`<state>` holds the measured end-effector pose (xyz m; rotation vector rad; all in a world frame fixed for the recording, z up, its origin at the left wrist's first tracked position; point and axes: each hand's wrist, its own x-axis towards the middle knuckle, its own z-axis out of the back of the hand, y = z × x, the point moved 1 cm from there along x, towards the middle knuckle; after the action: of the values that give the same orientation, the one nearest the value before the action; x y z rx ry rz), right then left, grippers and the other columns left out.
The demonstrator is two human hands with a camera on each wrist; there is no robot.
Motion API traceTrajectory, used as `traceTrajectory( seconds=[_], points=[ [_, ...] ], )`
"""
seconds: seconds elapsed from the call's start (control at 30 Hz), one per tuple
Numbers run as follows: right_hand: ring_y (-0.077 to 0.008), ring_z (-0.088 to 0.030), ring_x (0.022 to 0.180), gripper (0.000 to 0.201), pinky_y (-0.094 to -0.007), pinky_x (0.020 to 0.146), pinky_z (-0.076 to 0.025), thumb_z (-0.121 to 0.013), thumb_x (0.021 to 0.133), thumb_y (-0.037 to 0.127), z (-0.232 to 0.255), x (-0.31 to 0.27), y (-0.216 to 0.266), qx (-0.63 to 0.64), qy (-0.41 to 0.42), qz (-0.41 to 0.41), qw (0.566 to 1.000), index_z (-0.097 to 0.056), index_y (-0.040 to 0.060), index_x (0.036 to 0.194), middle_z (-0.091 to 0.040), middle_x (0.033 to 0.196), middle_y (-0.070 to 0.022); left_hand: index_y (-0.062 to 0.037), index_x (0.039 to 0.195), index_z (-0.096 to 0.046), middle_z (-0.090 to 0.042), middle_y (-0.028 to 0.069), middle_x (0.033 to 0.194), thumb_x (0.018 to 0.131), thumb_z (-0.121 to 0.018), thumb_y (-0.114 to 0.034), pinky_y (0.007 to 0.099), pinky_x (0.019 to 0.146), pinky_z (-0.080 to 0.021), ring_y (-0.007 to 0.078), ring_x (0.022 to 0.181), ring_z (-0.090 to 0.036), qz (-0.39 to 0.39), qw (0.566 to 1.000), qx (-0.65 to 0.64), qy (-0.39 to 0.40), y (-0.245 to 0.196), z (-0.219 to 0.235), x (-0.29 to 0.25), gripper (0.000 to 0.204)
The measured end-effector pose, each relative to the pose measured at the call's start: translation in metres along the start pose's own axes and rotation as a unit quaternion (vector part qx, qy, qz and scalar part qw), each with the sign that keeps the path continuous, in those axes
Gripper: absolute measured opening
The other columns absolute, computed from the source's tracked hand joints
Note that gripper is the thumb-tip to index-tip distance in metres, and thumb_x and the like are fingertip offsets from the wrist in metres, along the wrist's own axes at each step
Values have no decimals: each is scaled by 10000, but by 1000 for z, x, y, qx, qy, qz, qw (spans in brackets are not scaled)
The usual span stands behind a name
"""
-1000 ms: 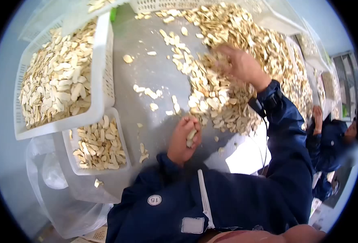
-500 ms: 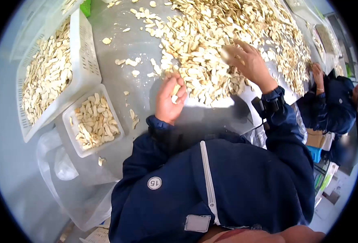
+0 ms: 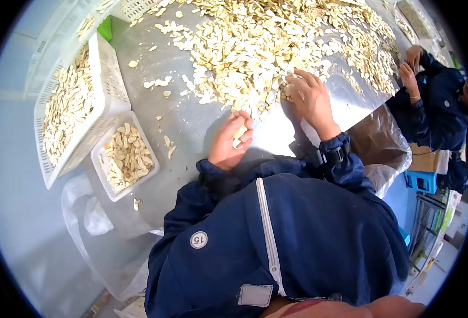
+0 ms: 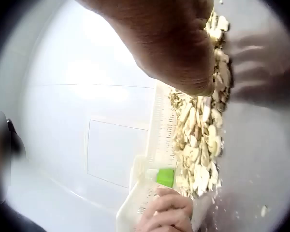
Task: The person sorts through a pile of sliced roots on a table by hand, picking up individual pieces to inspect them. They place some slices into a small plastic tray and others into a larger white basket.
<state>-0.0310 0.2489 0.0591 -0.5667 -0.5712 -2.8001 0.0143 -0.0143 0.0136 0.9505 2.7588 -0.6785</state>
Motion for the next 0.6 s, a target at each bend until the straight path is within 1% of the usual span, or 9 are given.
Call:
traceTrajectory(
  seconds=[0.1, 0.13, 0.17, 0.23, 0.33, 0.43, 0.47, 0.57, 0.6],
  points=[
    [-335, -643, 1130, 300, -426, 978, -521, -681, 907, 102, -5, 26, 13, 84, 31, 10, 996, -747, 135, 1198, -708, 1245, -97, -105, 1184, -565, -537, 31, 1006, 1098, -530, -202, 197, 540, -367, 91, 737, -457, 11, 1000, 3, 2, 10, -9, 3, 134],
    [-327, -654, 1084, 312, -411, 941, -536, -686, 908, 104, -9, 33, 19, 57, -7, 45, 997, -737, 133, 1215, -719, 1199, -90, -107, 1184, -563, -536, 31, 1007, 1100, -529, -205, 198, 541, -371, 92, 737, -456, 10, 1000, 9, 2, 12, -10, 5, 134],
    [-329, -653, 1066, 328, -419, 941, -535, -707, 904, 124, -13, 39, 28, 68, -18, 31, 997, -729, 137, 1231, -721, 1176, -89, -109, 1184, -561, -535, 31, 1008, 1101, -529, -208, 198, 541, -374, 93, 738, -456, 8, 1000, 14, 2, 13, -11, 6, 134],
    [-328, -668, 1021, 286, -428, 901, -545, -721, 913, 186, -28, 43, 29, 58, -38, 34, 997, -739, 131, 1193, -733, 1100, -96, -109, 1184, -557, -536, 31, 1005, 1102, -527, -209, 198, 541, -377, 93, 740, -457, 14, 1000, 9, 9, 12, -11, 7, 133],
    [-334, -684, 971, 258, -441, 842, -555, -724, 921, 247, -26, 34, 16, 51, 58, -42, 996, -745, 123, 1147, -738, 1029, -107, -109, 1182, -554, -536, 29, 999, 1102, -524, -211, 201, 541, -383, 96, 744, -459, 16, 1000, 11, 16, 11, -7, 8, 133],
    [-345, -691, 908, 230, -452, 779, -556, -717, 930, 254, -10, 17, -3, 29, 13, -117, 993, -743, 125, 1119, -737, 985, -111, -106, 1181, -554, -538, 29, 997, 1102, -520, -212, 207, 541, -388, 100, 747, -464, 17, 1000, 19, 12, 11, -9, 7, 136],
    [-344, -687, 938, 212, -445, 789, -554, -706, 922, 200, -4, 11, -12, 4, 2, -116, 993, -746, 135, 1119, -735, 1019, -111, -105, 1180, -554, -539, 30, 997, 1102, -518, -213, 209, 541, -389, 102, 748, -466, 20, 1000, 22, 10, 11, -11, 7, 138],
    [-344, -680, 982, 224, -438, 810, -556, -687, 908, 140, 6, 2, -23, -99, -93, -65, 989, -748, 146, 1123, -730, 1067, -110, -100, 1182, -553, -544, 33, 1005, 1102, -515, -214, 214, 542, -393, 106, 749, -477, 25, 999, 24, 10, 10, -10, 9, 144],
    [-346, -672, 1004, 239, -437, 822, -556, -672, 898, 107, 9, 4, -19, -82, -98, -66, 990, -754, 154, 1117, -722, 1085, -106, -99, 1181, -553, -546, 35, 1006, 1102, -514, -214, 214, 542, -394, 106, 751, -480, 28, 999, 24, 12, 11, -11, 9, 145]
  ],
)
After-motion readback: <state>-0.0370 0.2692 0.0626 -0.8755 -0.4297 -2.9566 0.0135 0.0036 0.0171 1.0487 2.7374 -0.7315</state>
